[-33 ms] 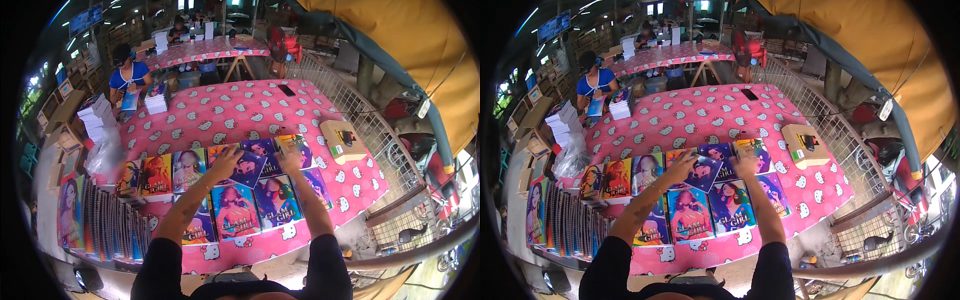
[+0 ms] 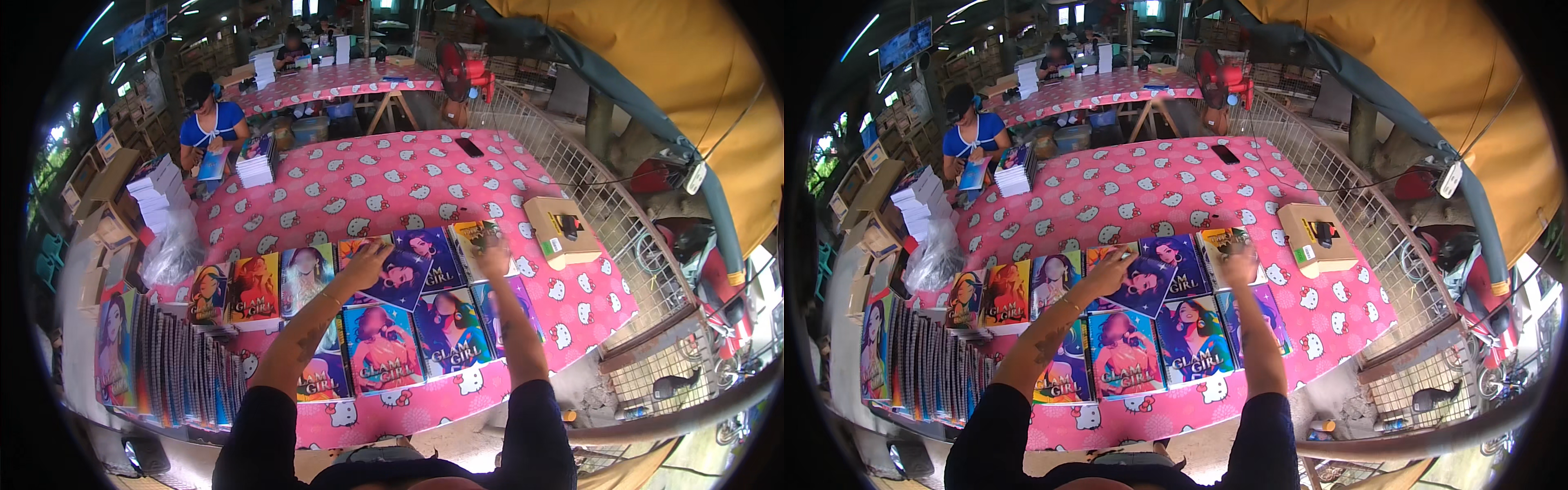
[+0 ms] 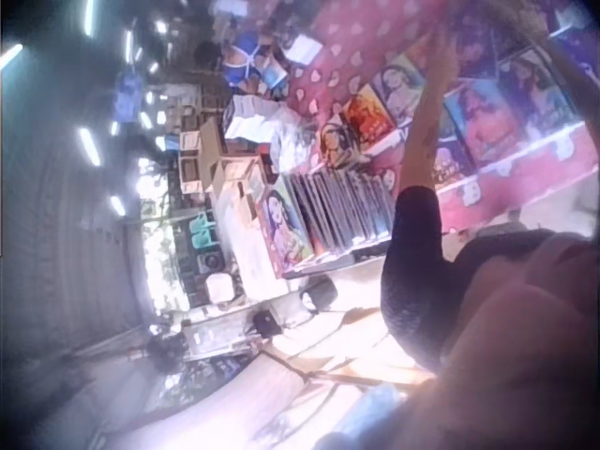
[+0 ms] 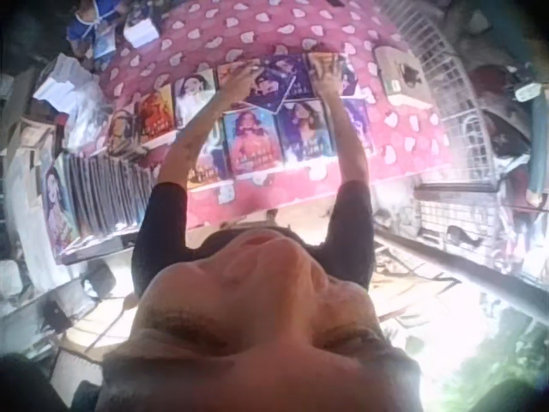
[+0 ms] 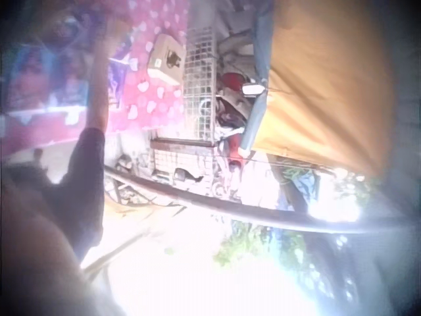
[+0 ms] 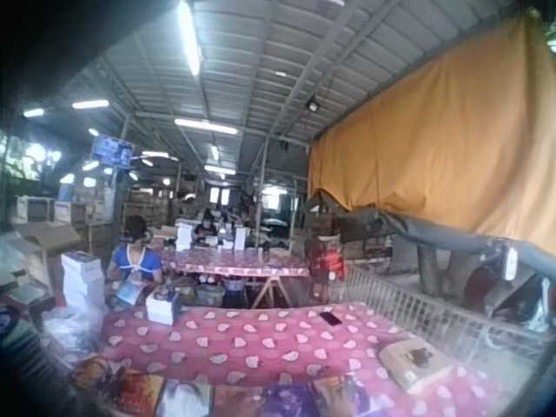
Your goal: The person picks up a plastic sleeve, lays it flat on a table, and then stacks notebooks with colorful covers into one large pile on top of it.
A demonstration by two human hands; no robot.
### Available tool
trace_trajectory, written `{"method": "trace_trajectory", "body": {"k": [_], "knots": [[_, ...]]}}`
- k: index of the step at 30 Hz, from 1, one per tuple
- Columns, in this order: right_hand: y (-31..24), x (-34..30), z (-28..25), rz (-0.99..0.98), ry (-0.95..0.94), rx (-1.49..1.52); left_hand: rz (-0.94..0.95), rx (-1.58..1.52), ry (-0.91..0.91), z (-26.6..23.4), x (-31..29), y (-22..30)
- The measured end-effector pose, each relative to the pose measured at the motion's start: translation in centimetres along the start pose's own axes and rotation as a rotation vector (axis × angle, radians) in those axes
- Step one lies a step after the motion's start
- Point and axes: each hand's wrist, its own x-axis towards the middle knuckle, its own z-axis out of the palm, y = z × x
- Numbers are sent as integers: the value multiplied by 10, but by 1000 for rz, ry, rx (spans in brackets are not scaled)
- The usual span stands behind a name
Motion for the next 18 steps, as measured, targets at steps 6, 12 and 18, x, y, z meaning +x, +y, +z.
{"method": "trace_trajectory", "body": {"k": [6,12,18], "knots": [[75,37,-4,116,-156,77,-114,-101,-522,-5,55,-38],[-3,16,-83,21,159,313,-191,129,-444,-70,49,-12],[-89,-70,-207,-523,656,812,-240,125,456,-197,-81,114]]}}
